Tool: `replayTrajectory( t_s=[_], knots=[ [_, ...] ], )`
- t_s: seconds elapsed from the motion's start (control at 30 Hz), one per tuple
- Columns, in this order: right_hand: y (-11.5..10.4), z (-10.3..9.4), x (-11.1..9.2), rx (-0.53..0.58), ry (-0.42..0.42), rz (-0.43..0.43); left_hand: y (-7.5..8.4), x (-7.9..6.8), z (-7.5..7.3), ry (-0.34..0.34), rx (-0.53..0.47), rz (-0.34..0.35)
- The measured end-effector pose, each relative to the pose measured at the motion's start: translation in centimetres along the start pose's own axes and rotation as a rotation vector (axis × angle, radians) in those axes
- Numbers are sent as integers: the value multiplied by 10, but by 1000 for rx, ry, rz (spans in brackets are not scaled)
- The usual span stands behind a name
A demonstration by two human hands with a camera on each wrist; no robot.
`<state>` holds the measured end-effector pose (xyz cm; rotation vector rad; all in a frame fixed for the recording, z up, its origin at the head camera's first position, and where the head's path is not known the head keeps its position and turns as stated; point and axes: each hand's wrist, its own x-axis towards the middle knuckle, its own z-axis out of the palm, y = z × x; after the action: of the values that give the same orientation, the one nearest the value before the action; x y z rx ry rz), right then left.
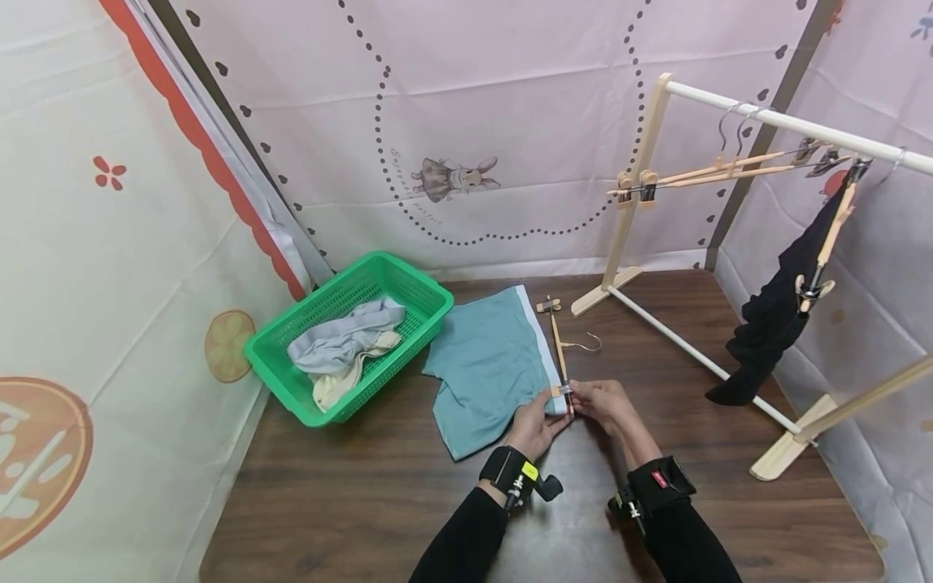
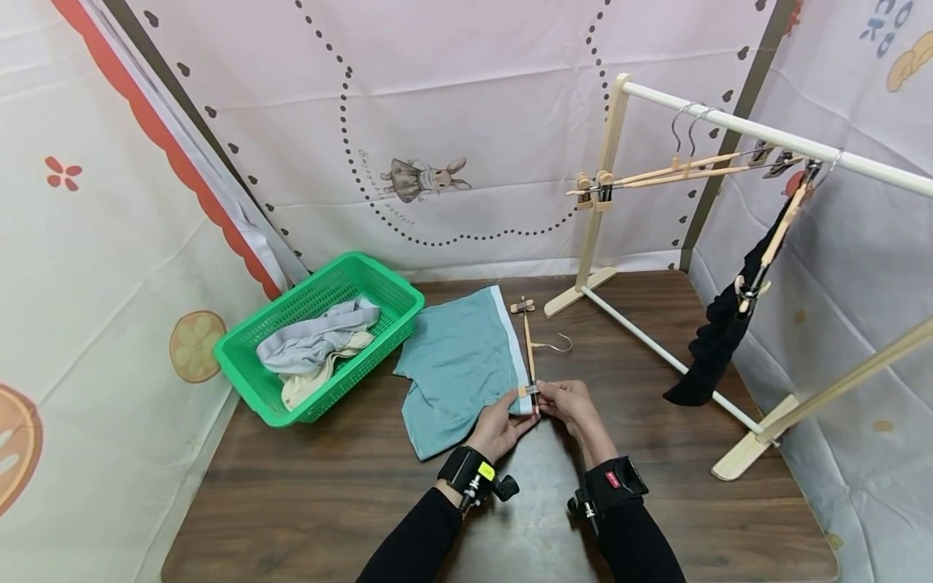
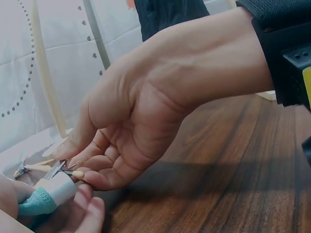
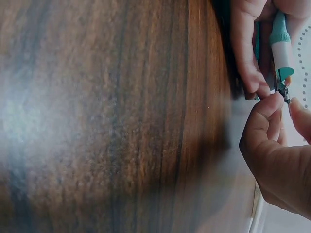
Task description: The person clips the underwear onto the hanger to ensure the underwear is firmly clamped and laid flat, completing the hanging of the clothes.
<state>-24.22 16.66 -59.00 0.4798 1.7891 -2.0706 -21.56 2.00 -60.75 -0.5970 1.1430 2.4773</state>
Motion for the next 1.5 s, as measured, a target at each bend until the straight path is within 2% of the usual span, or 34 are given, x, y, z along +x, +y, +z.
replayTrajectory(
  t_s=[0.27,0.47,0.6,0.7,0.77,0.83,0.9,0.93,1.03,1.1,1.13,1.17,1.23,1.3,1.4,1.5],
  knots=[
    [0,1,-2,-34,35,43,6,2,-3,-1,65,-51],
    [1,-1,-5,-115,-8,20,16,-6,-16,-95,171,-87],
    [1,-3,-10,-288,3,-42,33,-16,-29,-210,382,-134],
    [-2,-6,-13,-562,44,-127,51,-21,-38,-293,584,-170],
    [-5,-6,-16,-761,65,-202,64,-23,-43,-337,669,-174],
    [-7,-5,-18,-918,89,-260,77,-22,-48,-356,708,-127],
    [-10,-3,-17,-987,110,-304,88,-18,-51,-324,749,14],
    [-11,-1,-17,-996,119,-322,92,-15,-53,-288,786,119],
    [-14,4,-9,-1002,158,-389,104,-1,-59,-108,1043,463],
    [-17,9,0,-998,176,-451,109,10,-64,15,1267,627],
    [-19,11,5,-998,179,-486,110,15,-67,55,1387,676],
    [-20,13,10,-998,184,-518,110,20,-70,74,1494,701],
    [-24,18,22,-998,186,-563,108,27,-77,64,1673,717],
    [-26,22,34,-1011,179,-599,103,31,-81,50,1780,711],
    [-32,29,49,-1059,166,-598,93,29,-82,22,1839,693],
    [-37,34,59,-1116,175,-585,86,25,-78,-7,1827,675]
  ],
)
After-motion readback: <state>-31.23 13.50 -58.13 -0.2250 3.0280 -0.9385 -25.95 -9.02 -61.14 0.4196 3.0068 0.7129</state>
